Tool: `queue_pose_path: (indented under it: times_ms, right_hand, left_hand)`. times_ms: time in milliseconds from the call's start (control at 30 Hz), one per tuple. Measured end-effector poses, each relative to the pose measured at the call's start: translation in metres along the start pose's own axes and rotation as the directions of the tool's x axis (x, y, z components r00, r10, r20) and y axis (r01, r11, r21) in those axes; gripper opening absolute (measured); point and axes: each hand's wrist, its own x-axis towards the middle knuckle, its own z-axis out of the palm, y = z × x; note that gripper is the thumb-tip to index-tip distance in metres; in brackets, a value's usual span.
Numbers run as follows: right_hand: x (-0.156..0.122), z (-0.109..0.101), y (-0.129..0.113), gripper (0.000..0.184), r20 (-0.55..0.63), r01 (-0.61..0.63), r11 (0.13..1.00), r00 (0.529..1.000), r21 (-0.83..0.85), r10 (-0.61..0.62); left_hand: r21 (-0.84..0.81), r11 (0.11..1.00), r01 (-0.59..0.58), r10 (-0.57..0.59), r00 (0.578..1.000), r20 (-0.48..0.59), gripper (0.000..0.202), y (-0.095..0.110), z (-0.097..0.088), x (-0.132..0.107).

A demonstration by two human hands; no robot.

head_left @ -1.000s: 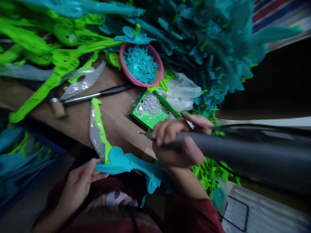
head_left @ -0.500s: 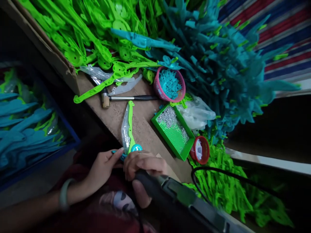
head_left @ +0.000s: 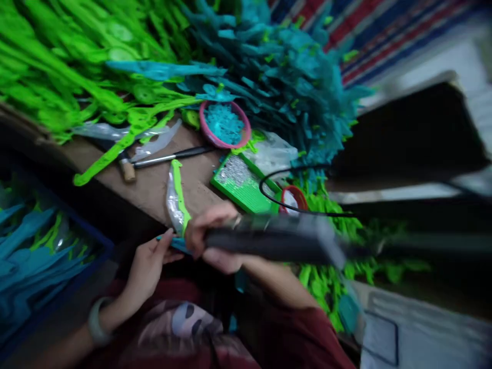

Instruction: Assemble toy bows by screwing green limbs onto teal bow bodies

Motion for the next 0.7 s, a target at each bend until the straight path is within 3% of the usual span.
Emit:
queue_pose_path:
  times_ms: [33, 67, 133, 167, 267, 300, 333, 367, 400, 433, 467, 500, 533, 600, 700]
  right_hand:
    - [0.005, -0.016, -0.009, 0.043, -0.196, 0.020, 0.997, 0.981, 0.076, -0.004]
    - [0.009, -0.035, -0.017, 0.045, -0.417, 0.057, 0.994, 0.909, 0.096, -0.012]
    - [0.007, -0.079, -0.028, 0.040, -0.663, -0.038, 0.999, 0.749, -0.010, 0.022]
    - [-0.001, -0.102, -0.031, 0.044, -0.719, -0.117, 0.990, 0.695, -0.080, 0.024]
    - [-0.055, -0.157, -0.039, 0.064, -0.748, -0.431, 0.865, 0.655, -0.256, 0.105]
    - [-0.083, -0.166, -0.045, 0.069, -0.759, -0.498, 0.819, 0.639, -0.283, 0.126]
    - [-0.113, -0.169, -0.053, 0.071, -0.773, -0.541, 0.788, 0.619, -0.293, 0.138]
    - [-0.146, -0.167, -0.065, 0.070, -0.778, -0.571, 0.766, 0.610, -0.297, 0.153]
    - [-0.179, -0.160, -0.078, 0.068, -0.774, -0.595, 0.743, 0.610, -0.306, 0.170]
    - [-0.212, -0.151, -0.094, 0.062, -0.745, -0.619, 0.715, 0.633, -0.324, 0.210]
    - [-0.243, -0.139, -0.109, 0.058, -0.677, -0.656, 0.648, 0.679, -0.387, 0.283]
    - [-0.273, -0.127, -0.124, 0.060, -0.600, -0.671, 0.582, 0.717, -0.458, 0.354]
    - [-0.299, -0.115, -0.136, 0.063, -0.537, -0.679, 0.513, 0.732, -0.525, 0.420]
    - [-0.341, -0.095, -0.151, 0.068, -0.486, -0.698, 0.381, 0.705, -0.607, 0.517]
    - [-0.375, -0.078, -0.150, 0.071, -0.518, -0.713, 0.260, 0.668, -0.651, 0.535]
  left_hand:
    - [0.003, 1.000, -0.004, 0.004, 1.000, 0.002, 0.052, 0.000, 0.000, 0.000]
    - [-0.005, 1.000, -0.011, 0.011, 1.000, -0.001, 0.051, 0.000, 0.000, -0.001]
    - [-0.028, 0.999, -0.030, 0.030, 1.000, -0.006, 0.045, -0.007, 0.002, -0.007]
    - [-0.022, 0.999, -0.034, 0.034, 0.999, 0.016, 0.042, -0.012, 0.003, -0.012]
    - [0.204, 0.978, -0.033, -0.001, 0.987, 0.161, 0.034, -0.032, 0.004, -0.032]
    - [0.344, 0.932, -0.115, 0.030, 0.969, 0.243, 0.031, -0.037, 0.005, -0.039]
    - [0.464, 0.844, -0.270, 0.089, 0.923, 0.375, 0.027, -0.040, 0.009, -0.045]
    - [0.515, 0.711, -0.479, 0.165, 0.825, 0.540, 0.022, -0.042, 0.016, -0.051]
    - [0.480, 0.534, -0.696, 0.233, 0.667, 0.708, 0.019, -0.043, 0.028, -0.055]
    - [0.364, 0.343, -0.866, 0.266, 0.461, 0.847, 0.020, -0.043, 0.045, -0.057]
    - [0.220, 0.167, -0.961, 0.284, 0.261, 0.923, 0.025, -0.042, 0.067, -0.056]
    - [0.141, -0.001, -0.990, 0.260, 0.136, 0.956, 0.031, -0.043, 0.091, -0.053]
    - [0.106, -0.160, -0.982, 0.204, 0.072, 0.976, 0.039, -0.043, 0.116, -0.049]
    - [0.051, -0.377, -0.925, 0.035, 0.040, 0.999, 0.045, -0.047, 0.161, -0.035]
    - [-0.012, -0.449, -0.893, -0.157, 0.066, 0.985, 0.035, -0.050, 0.200, -0.016]
